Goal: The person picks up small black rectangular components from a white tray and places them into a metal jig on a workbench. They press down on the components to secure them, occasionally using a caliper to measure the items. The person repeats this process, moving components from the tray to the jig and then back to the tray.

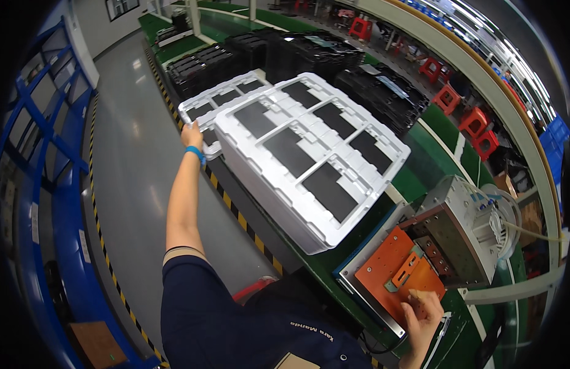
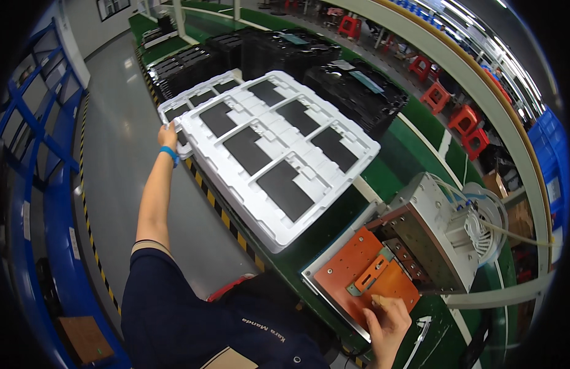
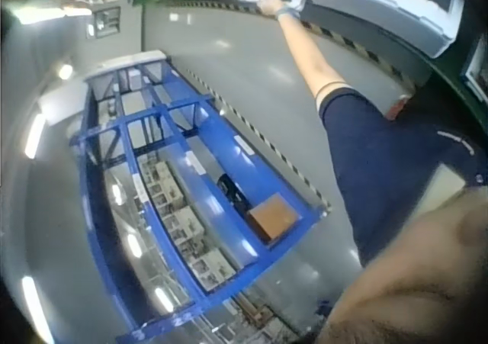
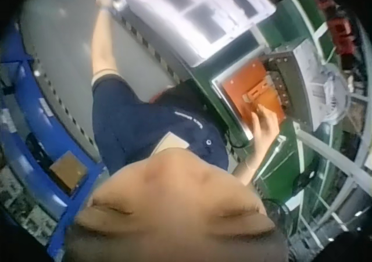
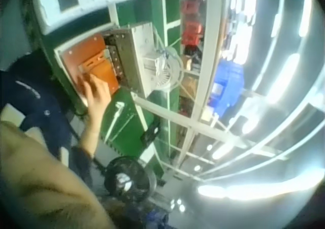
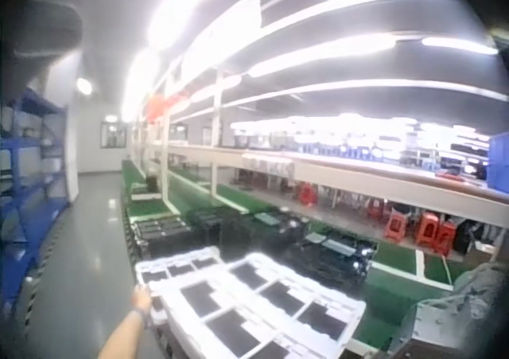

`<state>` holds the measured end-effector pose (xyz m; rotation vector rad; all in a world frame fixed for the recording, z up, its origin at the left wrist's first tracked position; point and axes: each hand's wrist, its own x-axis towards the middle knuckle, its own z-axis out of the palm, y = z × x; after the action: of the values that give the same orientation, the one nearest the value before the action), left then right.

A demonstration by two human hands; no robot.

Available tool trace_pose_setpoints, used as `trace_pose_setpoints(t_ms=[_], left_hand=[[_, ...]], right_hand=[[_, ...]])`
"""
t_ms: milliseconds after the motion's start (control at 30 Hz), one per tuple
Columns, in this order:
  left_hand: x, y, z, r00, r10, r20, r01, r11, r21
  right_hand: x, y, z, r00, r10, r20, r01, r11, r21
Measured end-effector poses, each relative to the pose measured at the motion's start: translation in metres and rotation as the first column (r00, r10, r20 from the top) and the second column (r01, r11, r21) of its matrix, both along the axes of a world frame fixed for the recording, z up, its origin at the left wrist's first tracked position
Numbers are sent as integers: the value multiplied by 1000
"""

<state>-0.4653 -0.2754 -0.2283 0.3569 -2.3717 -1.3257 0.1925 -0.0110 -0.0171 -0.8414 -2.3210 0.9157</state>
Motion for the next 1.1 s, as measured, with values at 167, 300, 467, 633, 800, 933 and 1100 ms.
trace_pose_setpoints(t_ms=[167,300,467,633,800,933,1100], left_hand=[[-11,-13,1,989,-132,73,135,990,-29],[-34,-39,65,901,-15,-434,-174,903,-392],[110,106,257,313,-848,-429,577,528,-623],[112,190,241,104,-994,19,614,50,-788],[87,224,219,45,-998,-51,506,67,-860],[88,231,223,47,-983,-177,384,182,-905],[113,215,253,40,-909,-415,341,403,-849]], right_hand=[[-60,12,42,969,245,-14,-219,888,404],[-152,37,45,910,408,-72,-305,778,548],[-244,66,13,970,64,236,-211,708,674],[-278,75,26,891,-102,443,-160,841,516],[-292,81,32,895,-43,444,-123,933,339],[-266,55,35,991,106,83,-129,920,371],[-140,24,57,939,301,-169,-154,805,573]])
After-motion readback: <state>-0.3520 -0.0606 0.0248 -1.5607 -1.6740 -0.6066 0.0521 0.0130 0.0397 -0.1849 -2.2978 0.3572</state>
